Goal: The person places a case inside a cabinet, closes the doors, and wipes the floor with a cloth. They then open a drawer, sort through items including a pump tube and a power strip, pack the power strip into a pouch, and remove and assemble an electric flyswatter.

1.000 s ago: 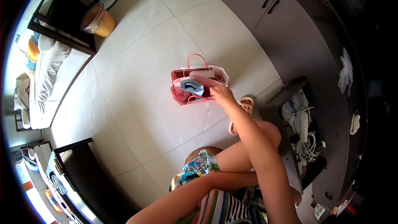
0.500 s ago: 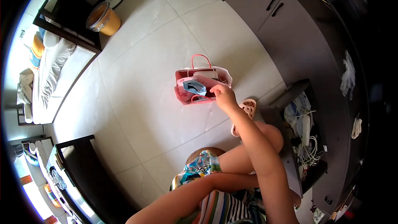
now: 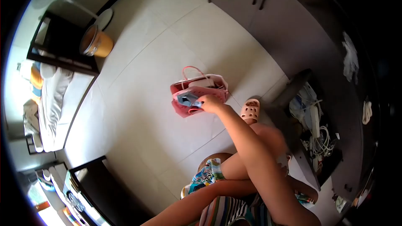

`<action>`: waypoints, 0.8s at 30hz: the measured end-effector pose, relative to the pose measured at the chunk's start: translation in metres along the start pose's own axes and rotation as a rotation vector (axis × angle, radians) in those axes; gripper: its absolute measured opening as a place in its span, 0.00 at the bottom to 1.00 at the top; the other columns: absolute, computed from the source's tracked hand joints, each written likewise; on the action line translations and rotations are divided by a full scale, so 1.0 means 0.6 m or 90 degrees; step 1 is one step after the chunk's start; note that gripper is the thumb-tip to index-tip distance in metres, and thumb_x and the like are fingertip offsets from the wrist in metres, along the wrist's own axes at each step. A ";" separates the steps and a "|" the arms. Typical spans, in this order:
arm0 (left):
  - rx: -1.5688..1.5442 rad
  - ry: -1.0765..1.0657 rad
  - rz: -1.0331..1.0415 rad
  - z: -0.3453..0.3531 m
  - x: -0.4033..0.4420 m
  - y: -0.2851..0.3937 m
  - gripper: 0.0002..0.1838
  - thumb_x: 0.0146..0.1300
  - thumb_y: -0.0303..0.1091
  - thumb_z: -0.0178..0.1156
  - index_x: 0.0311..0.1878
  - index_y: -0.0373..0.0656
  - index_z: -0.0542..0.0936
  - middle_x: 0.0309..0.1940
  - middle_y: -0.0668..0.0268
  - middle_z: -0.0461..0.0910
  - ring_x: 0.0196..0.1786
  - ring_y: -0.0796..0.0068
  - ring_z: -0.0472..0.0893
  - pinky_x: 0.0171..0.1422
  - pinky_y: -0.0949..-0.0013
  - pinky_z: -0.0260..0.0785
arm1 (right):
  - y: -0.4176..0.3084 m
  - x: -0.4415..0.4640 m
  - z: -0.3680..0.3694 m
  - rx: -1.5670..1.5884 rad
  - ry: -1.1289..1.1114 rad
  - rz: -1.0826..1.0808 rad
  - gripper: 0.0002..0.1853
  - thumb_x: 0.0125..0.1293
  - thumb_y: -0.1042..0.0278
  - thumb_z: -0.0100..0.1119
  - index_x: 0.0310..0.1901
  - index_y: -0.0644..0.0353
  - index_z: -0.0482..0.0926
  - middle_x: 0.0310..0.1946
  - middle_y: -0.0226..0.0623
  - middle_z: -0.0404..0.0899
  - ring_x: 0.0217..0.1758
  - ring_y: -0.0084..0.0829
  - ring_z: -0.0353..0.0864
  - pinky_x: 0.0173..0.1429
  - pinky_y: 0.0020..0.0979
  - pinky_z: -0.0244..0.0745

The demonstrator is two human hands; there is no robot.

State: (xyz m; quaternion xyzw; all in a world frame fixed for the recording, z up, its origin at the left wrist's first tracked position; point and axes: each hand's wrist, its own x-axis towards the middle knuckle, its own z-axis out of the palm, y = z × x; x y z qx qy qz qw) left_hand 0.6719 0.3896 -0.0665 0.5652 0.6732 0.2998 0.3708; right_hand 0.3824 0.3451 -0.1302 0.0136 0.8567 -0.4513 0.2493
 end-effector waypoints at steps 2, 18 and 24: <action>0.011 -0.008 -0.008 0.003 0.007 -0.003 0.20 0.48 0.27 0.51 0.48 0.38 0.69 0.45 0.51 0.69 0.43 0.59 0.71 0.46 0.60 0.66 | 0.002 -0.005 0.003 -0.020 0.001 0.012 0.10 0.51 0.72 0.49 0.36 0.57 0.78 0.32 0.42 0.78 0.36 0.34 0.77 0.42 0.32 0.69; -0.016 0.063 0.115 0.079 0.032 0.023 0.24 0.45 0.22 0.51 0.51 0.38 0.67 0.51 0.55 0.67 0.45 0.50 0.69 0.49 0.57 0.62 | -0.051 -0.366 -0.225 -0.004 0.409 -0.266 0.09 0.45 0.68 0.56 0.31 0.59 0.76 0.27 0.37 0.75 0.35 0.38 0.76 0.37 0.36 0.70; 0.076 -0.106 0.071 0.051 0.058 0.039 0.26 0.40 0.21 0.52 0.50 0.37 0.69 0.52 0.56 0.67 0.41 0.55 0.70 0.47 0.62 0.64 | 0.214 -0.740 -0.148 0.062 0.639 0.149 0.09 0.51 0.74 0.50 0.36 0.58 0.74 0.31 0.42 0.75 0.35 0.43 0.74 0.38 0.37 0.70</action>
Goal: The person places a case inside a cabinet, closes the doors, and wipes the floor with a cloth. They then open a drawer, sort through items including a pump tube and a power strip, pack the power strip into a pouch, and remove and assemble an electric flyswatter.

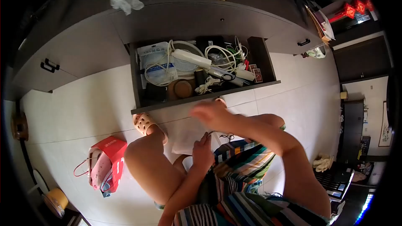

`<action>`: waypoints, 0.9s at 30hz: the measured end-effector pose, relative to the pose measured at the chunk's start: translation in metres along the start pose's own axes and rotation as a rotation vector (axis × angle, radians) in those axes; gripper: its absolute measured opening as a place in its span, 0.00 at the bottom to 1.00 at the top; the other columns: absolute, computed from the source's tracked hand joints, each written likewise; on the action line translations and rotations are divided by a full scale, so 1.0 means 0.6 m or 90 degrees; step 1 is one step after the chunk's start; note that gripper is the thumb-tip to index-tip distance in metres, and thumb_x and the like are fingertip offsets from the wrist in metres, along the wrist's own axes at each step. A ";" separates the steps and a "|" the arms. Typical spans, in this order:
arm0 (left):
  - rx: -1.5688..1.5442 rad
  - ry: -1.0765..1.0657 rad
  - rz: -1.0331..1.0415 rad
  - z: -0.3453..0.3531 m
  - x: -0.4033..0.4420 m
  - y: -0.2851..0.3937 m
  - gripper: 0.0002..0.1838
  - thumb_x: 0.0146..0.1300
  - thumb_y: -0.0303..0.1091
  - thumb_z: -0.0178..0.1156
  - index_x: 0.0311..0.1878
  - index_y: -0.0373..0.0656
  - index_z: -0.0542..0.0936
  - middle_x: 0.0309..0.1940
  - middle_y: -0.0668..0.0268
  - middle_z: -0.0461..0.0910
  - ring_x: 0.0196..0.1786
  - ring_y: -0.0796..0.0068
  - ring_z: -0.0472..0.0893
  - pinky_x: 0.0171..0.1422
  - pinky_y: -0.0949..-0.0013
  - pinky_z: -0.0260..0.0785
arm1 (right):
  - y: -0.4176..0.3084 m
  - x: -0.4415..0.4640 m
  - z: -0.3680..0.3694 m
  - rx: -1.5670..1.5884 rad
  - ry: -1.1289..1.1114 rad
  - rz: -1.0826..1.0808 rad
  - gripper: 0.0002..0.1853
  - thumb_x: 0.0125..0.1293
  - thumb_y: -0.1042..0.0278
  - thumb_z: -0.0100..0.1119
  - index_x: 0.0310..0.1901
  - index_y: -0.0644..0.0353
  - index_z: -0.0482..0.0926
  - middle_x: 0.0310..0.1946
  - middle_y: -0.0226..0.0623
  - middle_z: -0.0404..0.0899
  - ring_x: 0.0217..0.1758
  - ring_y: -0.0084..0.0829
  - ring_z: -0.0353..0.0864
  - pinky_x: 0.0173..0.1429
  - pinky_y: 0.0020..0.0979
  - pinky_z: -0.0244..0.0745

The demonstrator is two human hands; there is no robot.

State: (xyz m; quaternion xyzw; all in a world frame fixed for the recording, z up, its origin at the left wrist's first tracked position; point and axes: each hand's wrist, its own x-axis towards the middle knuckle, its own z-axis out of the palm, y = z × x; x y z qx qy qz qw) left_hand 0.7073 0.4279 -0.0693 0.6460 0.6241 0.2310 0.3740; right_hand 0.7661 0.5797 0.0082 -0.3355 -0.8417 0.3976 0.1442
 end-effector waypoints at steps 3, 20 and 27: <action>0.010 -0.016 -0.011 -0.009 0.012 0.014 0.27 0.38 0.20 0.52 0.49 0.37 0.69 0.54 0.59 0.66 0.37 0.57 0.70 0.45 0.64 0.65 | 0.130 -0.086 -0.116 -0.066 0.005 0.278 0.06 0.52 0.76 0.52 0.33 0.60 0.75 0.26 0.41 0.76 0.30 0.36 0.76 0.34 0.30 0.71; 0.016 -0.050 -0.082 -0.011 0.086 -0.007 0.30 0.37 0.18 0.51 0.52 0.36 0.67 0.56 0.58 0.63 0.36 0.56 0.70 0.44 0.64 0.66 | 0.427 0.065 -0.006 -0.349 -0.112 0.054 0.15 0.47 0.75 0.56 0.40 0.58 0.72 0.36 0.40 0.72 0.38 0.41 0.73 0.42 0.36 0.70; 0.002 -0.051 -0.108 -0.014 0.078 -0.012 0.31 0.36 0.17 0.51 0.53 0.36 0.66 0.56 0.58 0.62 0.38 0.56 0.69 0.45 0.64 0.66 | 0.450 0.039 -0.103 0.017 0.203 0.366 0.16 0.51 0.65 0.60 0.39 0.64 0.71 0.28 0.43 0.76 0.30 0.33 0.75 0.34 0.30 0.68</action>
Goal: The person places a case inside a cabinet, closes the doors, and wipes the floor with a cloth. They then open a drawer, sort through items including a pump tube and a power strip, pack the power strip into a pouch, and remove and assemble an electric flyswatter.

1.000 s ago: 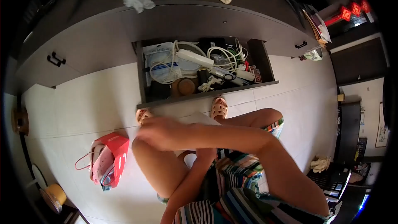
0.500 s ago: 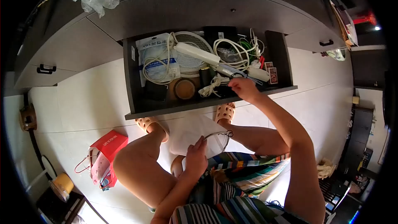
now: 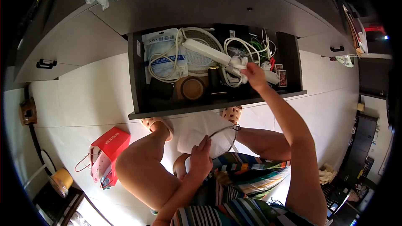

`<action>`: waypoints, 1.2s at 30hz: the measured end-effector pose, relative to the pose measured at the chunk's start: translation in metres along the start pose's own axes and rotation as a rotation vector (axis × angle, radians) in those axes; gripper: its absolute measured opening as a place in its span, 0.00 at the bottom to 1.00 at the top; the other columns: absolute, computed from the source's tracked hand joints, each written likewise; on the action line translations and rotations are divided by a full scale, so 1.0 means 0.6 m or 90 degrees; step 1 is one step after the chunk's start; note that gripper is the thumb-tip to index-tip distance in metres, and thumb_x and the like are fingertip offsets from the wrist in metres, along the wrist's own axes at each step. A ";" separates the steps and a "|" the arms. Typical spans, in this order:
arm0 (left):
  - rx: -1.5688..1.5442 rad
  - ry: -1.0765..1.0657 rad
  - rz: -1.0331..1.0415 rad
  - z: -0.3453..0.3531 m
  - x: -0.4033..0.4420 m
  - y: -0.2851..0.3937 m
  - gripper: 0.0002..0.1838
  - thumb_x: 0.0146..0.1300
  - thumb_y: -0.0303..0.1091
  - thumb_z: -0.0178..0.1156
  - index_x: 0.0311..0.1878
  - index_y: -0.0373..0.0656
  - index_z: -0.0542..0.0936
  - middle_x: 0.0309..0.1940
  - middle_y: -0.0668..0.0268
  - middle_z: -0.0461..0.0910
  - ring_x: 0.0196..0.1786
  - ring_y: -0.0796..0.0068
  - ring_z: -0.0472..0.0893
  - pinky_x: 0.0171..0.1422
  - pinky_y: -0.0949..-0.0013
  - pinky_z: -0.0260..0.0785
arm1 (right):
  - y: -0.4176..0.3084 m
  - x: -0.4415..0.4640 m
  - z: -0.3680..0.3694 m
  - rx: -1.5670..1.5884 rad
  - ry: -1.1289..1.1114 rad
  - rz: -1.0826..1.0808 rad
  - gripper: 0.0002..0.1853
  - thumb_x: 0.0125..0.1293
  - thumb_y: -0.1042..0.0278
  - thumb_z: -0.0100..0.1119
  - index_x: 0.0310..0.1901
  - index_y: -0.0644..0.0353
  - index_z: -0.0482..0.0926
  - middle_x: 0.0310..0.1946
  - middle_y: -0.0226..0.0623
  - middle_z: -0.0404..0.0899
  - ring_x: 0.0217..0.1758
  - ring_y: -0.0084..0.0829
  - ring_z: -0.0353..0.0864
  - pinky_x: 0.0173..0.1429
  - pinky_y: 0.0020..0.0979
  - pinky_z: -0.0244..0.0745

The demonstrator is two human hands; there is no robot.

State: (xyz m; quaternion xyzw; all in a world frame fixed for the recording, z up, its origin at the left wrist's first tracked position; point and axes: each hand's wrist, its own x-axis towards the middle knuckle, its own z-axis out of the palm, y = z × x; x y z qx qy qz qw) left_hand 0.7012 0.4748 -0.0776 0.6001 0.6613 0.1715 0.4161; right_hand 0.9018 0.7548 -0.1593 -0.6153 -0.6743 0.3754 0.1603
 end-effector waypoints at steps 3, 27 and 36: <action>-0.017 0.009 -0.008 -0.001 -0.009 -0.001 0.31 0.37 0.17 0.51 0.53 0.37 0.66 0.57 0.58 0.62 0.39 0.56 0.69 0.46 0.64 0.66 | 0.005 -0.011 -0.053 -0.010 0.041 -0.041 0.14 0.52 0.66 0.60 0.37 0.65 0.72 0.25 0.38 0.75 0.27 0.25 0.72 0.32 0.26 0.67; -0.199 0.159 -0.052 -0.015 -0.014 0.018 0.32 0.43 0.20 0.48 0.58 0.36 0.60 0.55 0.46 0.62 0.55 0.49 0.65 0.55 0.64 0.62 | -0.080 -0.366 0.240 0.267 -0.296 0.185 0.20 0.52 0.60 0.57 0.41 0.66 0.67 0.31 0.43 0.75 0.34 0.31 0.73 0.38 0.30 0.68; -0.201 0.113 -0.071 0.003 -0.013 0.006 0.32 0.41 0.19 0.46 0.57 0.36 0.61 0.54 0.45 0.62 0.56 0.48 0.63 0.58 0.62 0.59 | -0.111 -0.347 0.183 -0.026 -0.437 0.187 0.14 0.51 0.68 0.52 0.38 0.65 0.67 0.30 0.48 0.75 0.33 0.42 0.77 0.35 0.37 0.70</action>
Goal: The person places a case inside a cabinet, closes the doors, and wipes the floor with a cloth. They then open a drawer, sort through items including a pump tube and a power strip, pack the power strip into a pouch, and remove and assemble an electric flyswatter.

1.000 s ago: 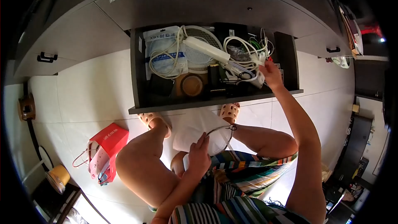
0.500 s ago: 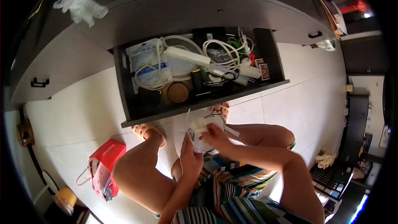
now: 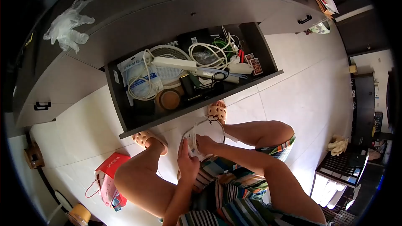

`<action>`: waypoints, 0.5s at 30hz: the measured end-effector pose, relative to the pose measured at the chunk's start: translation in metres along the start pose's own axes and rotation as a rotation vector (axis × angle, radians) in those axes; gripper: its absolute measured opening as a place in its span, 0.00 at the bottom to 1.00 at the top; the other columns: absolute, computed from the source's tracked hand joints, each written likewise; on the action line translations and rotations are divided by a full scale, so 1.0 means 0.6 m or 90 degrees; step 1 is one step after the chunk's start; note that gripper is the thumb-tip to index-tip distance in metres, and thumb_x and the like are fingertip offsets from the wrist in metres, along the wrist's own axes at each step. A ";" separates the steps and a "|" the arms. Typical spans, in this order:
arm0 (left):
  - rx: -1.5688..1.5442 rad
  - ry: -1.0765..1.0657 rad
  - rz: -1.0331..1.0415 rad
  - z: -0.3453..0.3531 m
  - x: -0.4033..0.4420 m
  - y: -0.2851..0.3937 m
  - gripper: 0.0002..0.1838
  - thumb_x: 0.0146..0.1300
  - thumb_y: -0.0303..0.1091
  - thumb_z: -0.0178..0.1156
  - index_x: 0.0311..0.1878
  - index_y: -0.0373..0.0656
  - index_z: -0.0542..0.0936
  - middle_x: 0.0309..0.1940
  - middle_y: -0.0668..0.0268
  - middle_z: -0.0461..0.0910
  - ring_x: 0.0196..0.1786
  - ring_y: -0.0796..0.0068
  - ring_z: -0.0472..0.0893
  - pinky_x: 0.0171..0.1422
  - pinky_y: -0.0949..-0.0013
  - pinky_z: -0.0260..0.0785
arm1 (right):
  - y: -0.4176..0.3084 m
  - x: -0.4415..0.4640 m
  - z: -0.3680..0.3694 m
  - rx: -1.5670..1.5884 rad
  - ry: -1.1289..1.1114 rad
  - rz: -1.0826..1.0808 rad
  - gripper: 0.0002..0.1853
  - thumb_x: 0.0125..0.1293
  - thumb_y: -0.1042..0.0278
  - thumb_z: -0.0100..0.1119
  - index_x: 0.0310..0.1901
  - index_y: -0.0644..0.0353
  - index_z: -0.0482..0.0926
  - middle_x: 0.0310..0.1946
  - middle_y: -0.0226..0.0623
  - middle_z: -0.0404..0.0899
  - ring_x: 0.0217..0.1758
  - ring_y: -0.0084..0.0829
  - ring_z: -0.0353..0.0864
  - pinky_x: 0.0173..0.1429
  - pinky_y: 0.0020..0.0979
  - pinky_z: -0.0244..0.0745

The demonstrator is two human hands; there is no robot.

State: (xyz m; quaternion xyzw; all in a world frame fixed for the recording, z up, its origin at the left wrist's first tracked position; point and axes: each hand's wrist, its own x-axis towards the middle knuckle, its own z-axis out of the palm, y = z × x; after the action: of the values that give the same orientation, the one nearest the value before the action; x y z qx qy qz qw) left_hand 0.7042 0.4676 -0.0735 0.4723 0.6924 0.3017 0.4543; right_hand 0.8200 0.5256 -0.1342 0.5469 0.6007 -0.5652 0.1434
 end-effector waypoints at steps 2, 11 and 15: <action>0.055 -0.005 0.018 0.005 0.000 -0.008 0.33 0.41 0.18 0.47 0.58 0.36 0.60 0.55 0.46 0.61 0.56 0.50 0.64 0.58 0.63 0.59 | -0.012 -0.022 -0.036 0.098 -0.038 0.007 0.12 0.51 0.71 0.50 0.38 0.65 0.67 0.29 0.45 0.75 0.29 0.37 0.77 0.30 0.35 0.70; 0.165 -0.060 0.003 0.011 0.014 -0.024 0.32 0.41 0.18 0.49 0.56 0.35 0.62 0.56 0.48 0.61 0.58 0.51 0.61 0.61 0.62 0.55 | 0.102 -0.080 -0.350 0.634 0.268 -0.062 0.10 0.54 0.70 0.53 0.39 0.58 0.70 0.21 0.30 0.69 0.15 0.23 0.63 0.16 0.25 0.59; 0.182 -0.070 0.006 0.017 0.019 -0.031 0.32 0.40 0.18 0.49 0.56 0.35 0.62 0.55 0.49 0.62 0.57 0.51 0.63 0.61 0.62 0.56 | 0.203 -0.058 -0.508 0.294 0.644 -0.002 0.10 0.52 0.73 0.48 0.38 0.60 0.69 0.19 0.33 0.69 0.15 0.22 0.65 0.17 0.26 0.61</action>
State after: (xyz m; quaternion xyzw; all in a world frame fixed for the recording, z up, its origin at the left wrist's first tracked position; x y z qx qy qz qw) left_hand 0.7049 0.4714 -0.0971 0.5512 0.7003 0.1755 0.4184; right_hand 1.0681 0.7347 -0.0727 0.7667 0.4560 -0.3492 -0.2870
